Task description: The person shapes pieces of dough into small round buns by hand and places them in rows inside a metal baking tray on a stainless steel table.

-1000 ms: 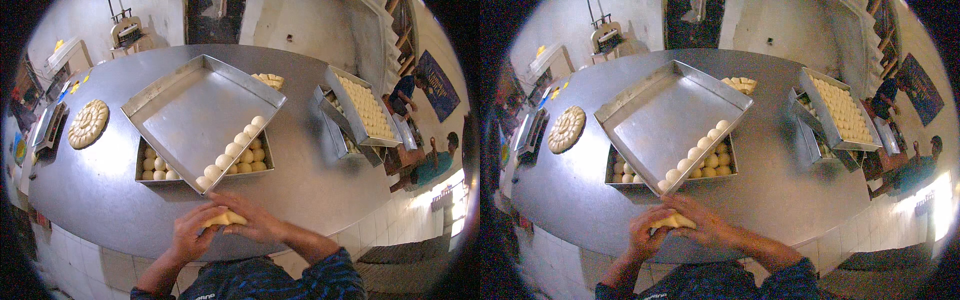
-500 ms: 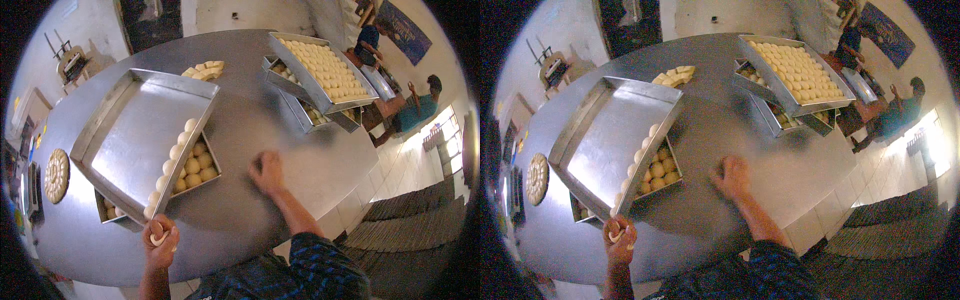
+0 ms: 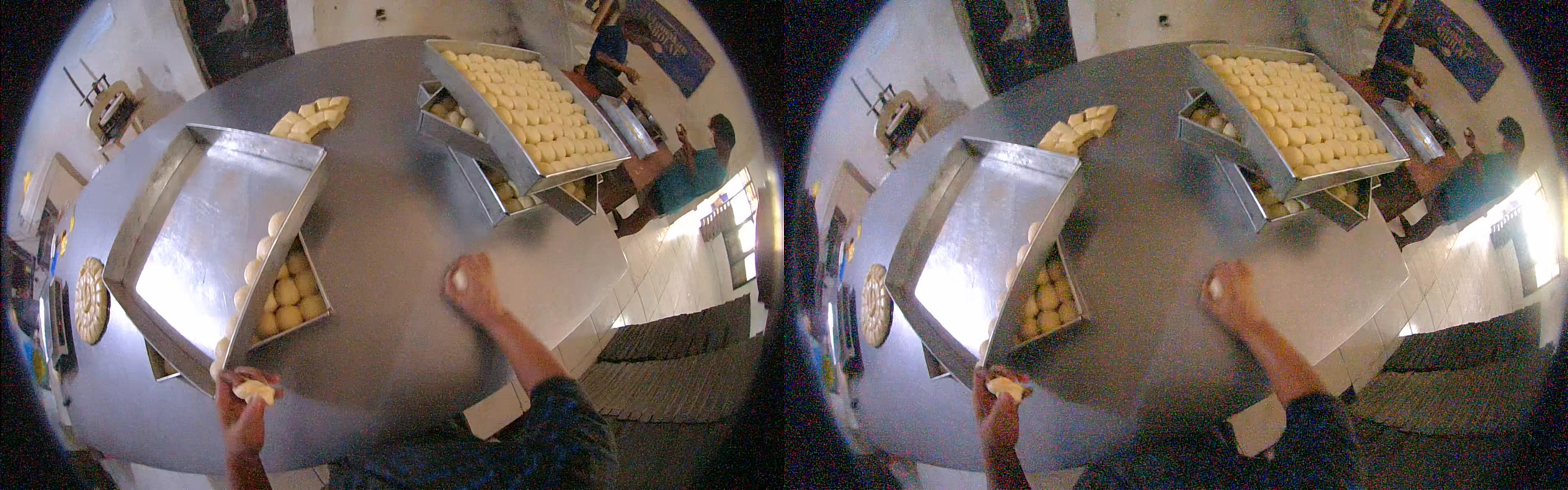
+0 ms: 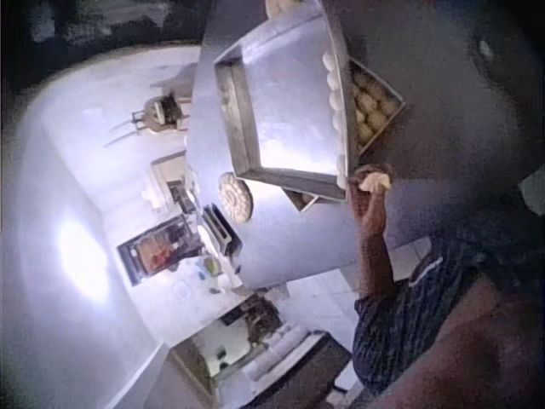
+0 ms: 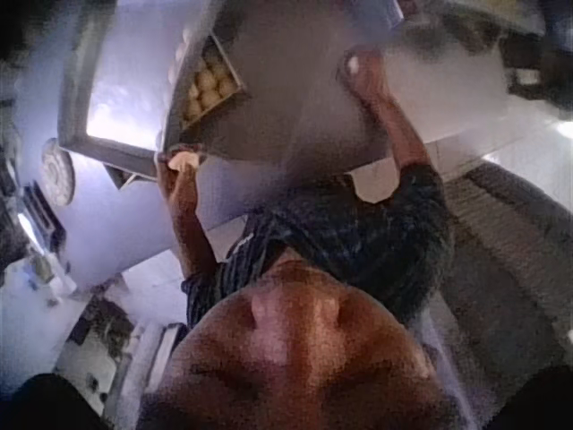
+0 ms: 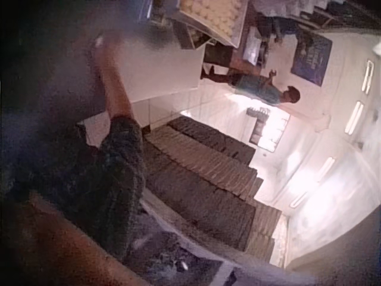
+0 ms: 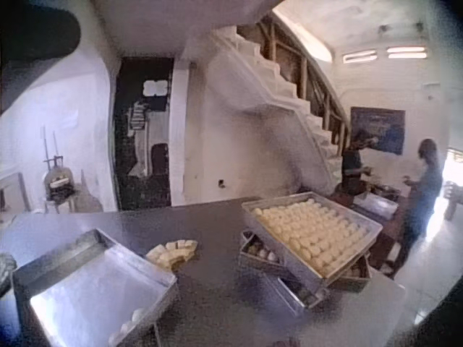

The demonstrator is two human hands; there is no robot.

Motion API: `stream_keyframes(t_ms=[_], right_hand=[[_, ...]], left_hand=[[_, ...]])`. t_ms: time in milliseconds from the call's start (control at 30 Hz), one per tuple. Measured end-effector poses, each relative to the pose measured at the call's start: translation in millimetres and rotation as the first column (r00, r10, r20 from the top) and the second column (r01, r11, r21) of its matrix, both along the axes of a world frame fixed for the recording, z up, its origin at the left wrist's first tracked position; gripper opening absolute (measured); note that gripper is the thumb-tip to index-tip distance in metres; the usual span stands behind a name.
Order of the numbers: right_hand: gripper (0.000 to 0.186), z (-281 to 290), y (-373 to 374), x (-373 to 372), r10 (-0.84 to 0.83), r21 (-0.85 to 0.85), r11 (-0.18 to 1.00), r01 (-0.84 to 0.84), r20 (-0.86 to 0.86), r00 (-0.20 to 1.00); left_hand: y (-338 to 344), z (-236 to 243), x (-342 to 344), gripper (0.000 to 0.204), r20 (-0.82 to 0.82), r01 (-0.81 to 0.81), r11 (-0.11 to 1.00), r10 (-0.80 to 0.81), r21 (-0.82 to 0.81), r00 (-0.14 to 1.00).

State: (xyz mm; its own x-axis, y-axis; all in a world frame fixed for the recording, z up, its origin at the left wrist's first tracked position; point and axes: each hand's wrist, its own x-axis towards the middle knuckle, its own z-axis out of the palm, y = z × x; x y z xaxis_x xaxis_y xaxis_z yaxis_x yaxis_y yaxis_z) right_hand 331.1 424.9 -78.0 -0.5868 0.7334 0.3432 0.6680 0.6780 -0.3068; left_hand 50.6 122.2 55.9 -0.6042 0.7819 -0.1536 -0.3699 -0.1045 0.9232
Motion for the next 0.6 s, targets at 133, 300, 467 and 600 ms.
stream_keyframes(t_ms=[133,300,467,600], right_hand=[[0.018,25,29,-51,-0.197,-0.124,0.977,0.173,-0.215,0.957],[0.021,23,0,-8,0.108,0.001,0.994,-0.109,-0.155,0.982],[0.021,8,31,-25,-0.126,0.101,0.984,0.147,-0.190,0.974],[0.025,25,0,0,-0.074,-0.014,0.997,0.073,-0.077,0.994]], left_hand=[[16,4,25,0.030,0.009,0.070,0.997,-0.071,0.011,0.997],[-15,-6,-4,0.039,-0.090,-0.185,0.972,0.173,-0.148,0.981],[-20,3,8,0.028,-0.248,0.000,0.987,-0.040,-0.161,0.968],[-66,-1,-9,0.051,-0.092,-0.072,0.997,0.071,-0.012,0.993]])
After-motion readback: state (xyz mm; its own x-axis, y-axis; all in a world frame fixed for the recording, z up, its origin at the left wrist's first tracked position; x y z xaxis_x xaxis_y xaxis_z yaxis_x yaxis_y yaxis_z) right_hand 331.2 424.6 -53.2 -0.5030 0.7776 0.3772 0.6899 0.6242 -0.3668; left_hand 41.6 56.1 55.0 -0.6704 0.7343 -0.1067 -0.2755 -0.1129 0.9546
